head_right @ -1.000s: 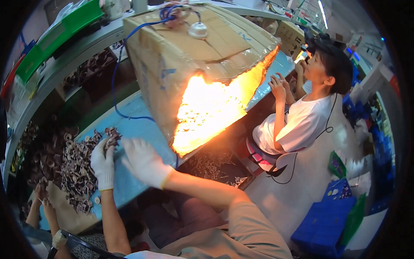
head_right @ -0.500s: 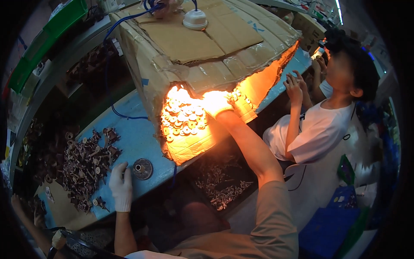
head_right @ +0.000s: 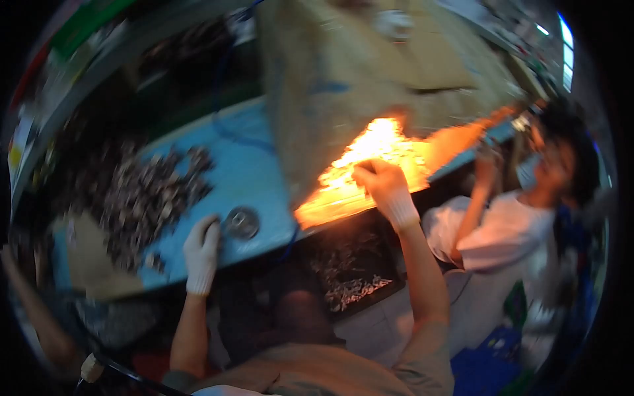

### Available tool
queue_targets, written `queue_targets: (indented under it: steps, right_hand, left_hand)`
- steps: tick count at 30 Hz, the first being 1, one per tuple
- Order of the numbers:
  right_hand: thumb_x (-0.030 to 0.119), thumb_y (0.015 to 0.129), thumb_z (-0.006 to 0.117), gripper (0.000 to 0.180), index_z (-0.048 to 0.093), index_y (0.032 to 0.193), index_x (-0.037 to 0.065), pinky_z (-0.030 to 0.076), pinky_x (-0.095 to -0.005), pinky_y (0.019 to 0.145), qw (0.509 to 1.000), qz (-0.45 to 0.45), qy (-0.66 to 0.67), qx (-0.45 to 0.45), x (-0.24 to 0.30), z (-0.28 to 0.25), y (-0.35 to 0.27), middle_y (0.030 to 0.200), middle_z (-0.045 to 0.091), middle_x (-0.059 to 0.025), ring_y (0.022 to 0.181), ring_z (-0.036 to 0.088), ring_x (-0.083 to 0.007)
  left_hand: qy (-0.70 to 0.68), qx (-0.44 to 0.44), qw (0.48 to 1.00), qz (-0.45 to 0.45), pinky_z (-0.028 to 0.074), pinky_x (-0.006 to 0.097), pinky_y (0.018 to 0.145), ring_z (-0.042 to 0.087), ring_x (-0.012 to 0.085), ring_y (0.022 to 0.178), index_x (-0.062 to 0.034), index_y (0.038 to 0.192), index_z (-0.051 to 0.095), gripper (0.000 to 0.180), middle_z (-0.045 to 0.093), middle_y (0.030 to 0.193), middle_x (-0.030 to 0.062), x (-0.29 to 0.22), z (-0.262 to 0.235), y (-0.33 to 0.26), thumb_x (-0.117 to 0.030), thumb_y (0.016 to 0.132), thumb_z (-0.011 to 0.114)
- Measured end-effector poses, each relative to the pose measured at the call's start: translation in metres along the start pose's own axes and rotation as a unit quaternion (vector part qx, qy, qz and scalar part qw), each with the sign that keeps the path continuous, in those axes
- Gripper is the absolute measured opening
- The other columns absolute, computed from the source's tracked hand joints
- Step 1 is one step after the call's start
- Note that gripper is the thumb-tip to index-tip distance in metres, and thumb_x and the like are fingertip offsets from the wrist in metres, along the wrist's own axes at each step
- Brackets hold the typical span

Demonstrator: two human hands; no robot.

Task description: The person sorts and inspects small plastic or rubber manufactured parts by hand at a factory workbench, using a light box for inspection.

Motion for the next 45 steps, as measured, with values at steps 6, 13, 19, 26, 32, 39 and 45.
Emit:
queue_targets:
  steps: [6,13,19,26,32,39,45]
  right_hand:
    - [-0.001,0.088,0.076,0.020,0.070,0.107,0.004,0.057,-0.0309,0.081,0.963,-0.267,0.000,-0.025,0.046,0.145,-0.080,0.106,0.073,-0.0118,0.096,0.072,-0.0202]
    - [-0.004,0.087,0.072,0.026,0.067,0.111,0.003,0.058,-0.0412,0.088,0.909,-0.411,-0.057,-0.046,0.031,0.216,-0.066,0.116,0.070,-0.0192,0.104,0.070,-0.0379]
    - [-0.013,0.089,0.060,0.029,0.068,0.113,0.001,0.056,-0.0413,0.097,0.904,-0.426,-0.014,-0.034,0.037,0.205,-0.081,0.128,0.066,-0.0232,0.117,0.067,-0.0406]
    - [-0.011,0.088,0.064,0.026,0.072,0.108,0.004,0.058,-0.0377,0.090,0.956,-0.278,0.022,-0.096,-0.012,0.125,-0.133,0.108,0.073,-0.0179,0.101,0.073,-0.0327]
    - [0.033,0.091,0.065,0.042,0.068,0.124,0.008,0.055,-0.0493,0.095,0.898,0.166,-0.396,0.098,-0.255,0.031,-0.210,0.117,0.071,-0.0194,0.111,0.068,-0.0377]
    - [0.040,0.075,0.081,0.044,0.069,0.104,0.009,0.051,-0.0495,0.082,0.833,0.049,-0.525,0.166,-0.296,0.093,-0.208,0.103,0.067,-0.0161,0.097,0.064,-0.0360]
    - [0.031,0.078,0.070,0.043,0.066,0.106,-0.002,0.052,-0.0505,0.096,0.915,-0.015,-0.369,0.162,-0.329,0.079,-0.201,0.114,0.067,-0.0281,0.112,0.063,-0.0450]
  left_hand:
    - [-0.189,0.130,0.968,-0.099,0.053,0.026,0.068,0.066,0.0109,0.077,0.0026,0.134,0.063,0.040,0.073,0.096,0.0078,-0.015,0.036,0.022,-0.025,0.107,0.056]
    - [-0.309,0.183,0.925,-0.125,0.053,0.026,0.067,0.068,0.0126,0.078,0.0019,0.131,0.065,0.043,0.073,0.098,0.0091,-0.007,0.030,0.022,-0.031,0.106,0.055]
    - [-0.238,0.215,0.939,-0.129,0.053,0.027,0.065,0.065,0.0114,0.074,0.0005,0.124,0.070,0.041,0.072,0.093,0.0069,-0.020,0.038,0.020,-0.033,0.103,0.059]
    - [-0.150,0.174,0.968,-0.098,0.051,0.023,0.065,0.066,0.0093,0.076,0.0025,0.116,0.073,0.030,0.073,0.092,0.0055,-0.012,0.034,0.032,-0.022,0.099,0.067]
    - [-0.193,0.222,0.946,-0.136,0.052,0.023,0.068,0.066,0.0102,0.077,0.0060,0.125,0.067,0.033,0.072,0.098,0.0071,-0.033,0.061,0.037,-0.018,0.104,0.063]
    - [-0.217,0.166,0.953,-0.134,0.055,0.024,0.071,0.068,0.0120,0.080,0.0084,0.128,0.065,0.033,0.071,0.104,0.0100,-0.027,0.054,0.028,-0.015,0.105,0.061]
    - [-0.226,0.211,0.940,-0.144,0.056,0.025,0.071,0.068,0.0132,0.077,0.0067,0.123,0.067,0.032,0.071,0.095,0.0100,-0.030,0.057,0.026,-0.018,0.104,0.061]
Point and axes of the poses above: each hand's wrist, its own y-axis towards the middle knuckle, its own z-axis out of the palm, x = y × z, the point moved 3 cm from there along y, towards the middle knuckle
